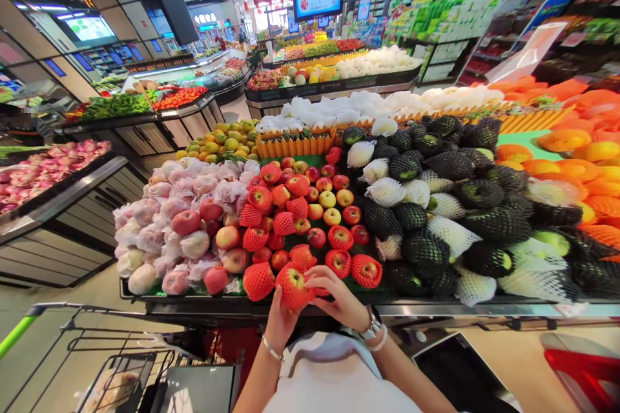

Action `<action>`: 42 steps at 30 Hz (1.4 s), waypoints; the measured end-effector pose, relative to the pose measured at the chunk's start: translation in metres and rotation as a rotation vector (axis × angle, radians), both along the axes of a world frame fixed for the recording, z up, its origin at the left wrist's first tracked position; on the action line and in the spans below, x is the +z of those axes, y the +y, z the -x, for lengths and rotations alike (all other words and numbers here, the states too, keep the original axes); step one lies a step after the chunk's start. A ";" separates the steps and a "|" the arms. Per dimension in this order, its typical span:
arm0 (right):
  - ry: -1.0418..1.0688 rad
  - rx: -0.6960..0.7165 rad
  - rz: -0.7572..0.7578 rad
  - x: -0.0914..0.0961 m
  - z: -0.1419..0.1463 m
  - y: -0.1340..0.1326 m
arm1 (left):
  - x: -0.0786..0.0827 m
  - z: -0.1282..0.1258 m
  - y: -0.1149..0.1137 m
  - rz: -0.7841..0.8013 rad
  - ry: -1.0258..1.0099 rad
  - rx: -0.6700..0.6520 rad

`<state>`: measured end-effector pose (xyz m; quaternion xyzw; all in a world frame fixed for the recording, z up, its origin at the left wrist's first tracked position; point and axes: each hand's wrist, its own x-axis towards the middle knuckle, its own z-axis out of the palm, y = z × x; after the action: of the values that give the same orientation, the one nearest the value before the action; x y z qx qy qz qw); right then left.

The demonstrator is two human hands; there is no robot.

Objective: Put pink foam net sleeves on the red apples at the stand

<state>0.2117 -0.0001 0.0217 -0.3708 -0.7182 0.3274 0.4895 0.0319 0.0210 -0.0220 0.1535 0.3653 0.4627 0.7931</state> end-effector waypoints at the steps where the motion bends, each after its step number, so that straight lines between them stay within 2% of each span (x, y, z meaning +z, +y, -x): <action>1: 0.077 -0.032 0.007 -0.003 0.003 -0.001 | 0.000 -0.001 0.000 0.002 0.005 0.012; 5: 0.297 -0.164 0.137 -0.019 0.019 0.000 | 0.004 -0.005 0.003 -0.024 0.018 0.066; 9: 0.516 -0.089 0.370 -0.032 0.039 0.003 | 0.007 -0.014 0.002 -0.068 0.064 0.116; 14: 0.650 -0.125 0.528 -0.042 0.057 0.004 | 0.000 -0.030 -0.005 -0.204 0.176 0.093; 18: 0.697 -0.123 0.582 -0.039 0.060 0.004 | -0.008 -0.034 -0.009 -0.272 0.263 0.130; 24: 0.779 -0.056 0.599 -0.023 0.060 0.003 | -0.011 -0.033 -0.011 -0.353 0.366 0.242; 26: 0.868 -0.060 0.590 -0.021 0.062 0.003 | -0.010 -0.033 -0.010 -0.463 0.531 0.323; 28: 0.980 -0.091 0.636 -0.021 0.064 0.002 | -0.008 -0.032 -0.009 -0.644 0.726 0.357; 29: 1.026 -0.117 0.673 -0.022 0.065 0.002 | -0.005 -0.031 -0.008 -0.746 0.800 0.319; 31: 1.077 -0.188 0.730 -0.023 0.064 0.003 | 0.002 -0.029 -0.005 -0.920 0.868 0.134; 33: 1.104 -0.279 0.737 -0.024 0.059 0.006 | 0.010 -0.026 -0.003 -1.026 0.857 -0.085; 35: 1.123 -0.344 0.718 -0.025 0.051 0.011 | 0.019 -0.024 -0.001 -1.058 0.808 -0.178; 37: 1.119 -0.399 0.673 -0.024 0.041 0.016 | 0.026 -0.023 -0.001 -1.023 0.739 -0.104; 39: 1.066 -0.427 0.562 -0.025 0.034 0.020 | 0.032 -0.023 0.000 -0.959 0.660 0.043; 42: 0.936 -0.356 0.421 -0.028 0.035 0.020 | 0.043 -0.024 0.003 -0.986 0.594 0.218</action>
<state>0.1769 0.0195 -0.0063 -0.3914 -0.2683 0.5062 0.7201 0.0556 0.0244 0.0205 0.5891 0.3272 0.5939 0.4395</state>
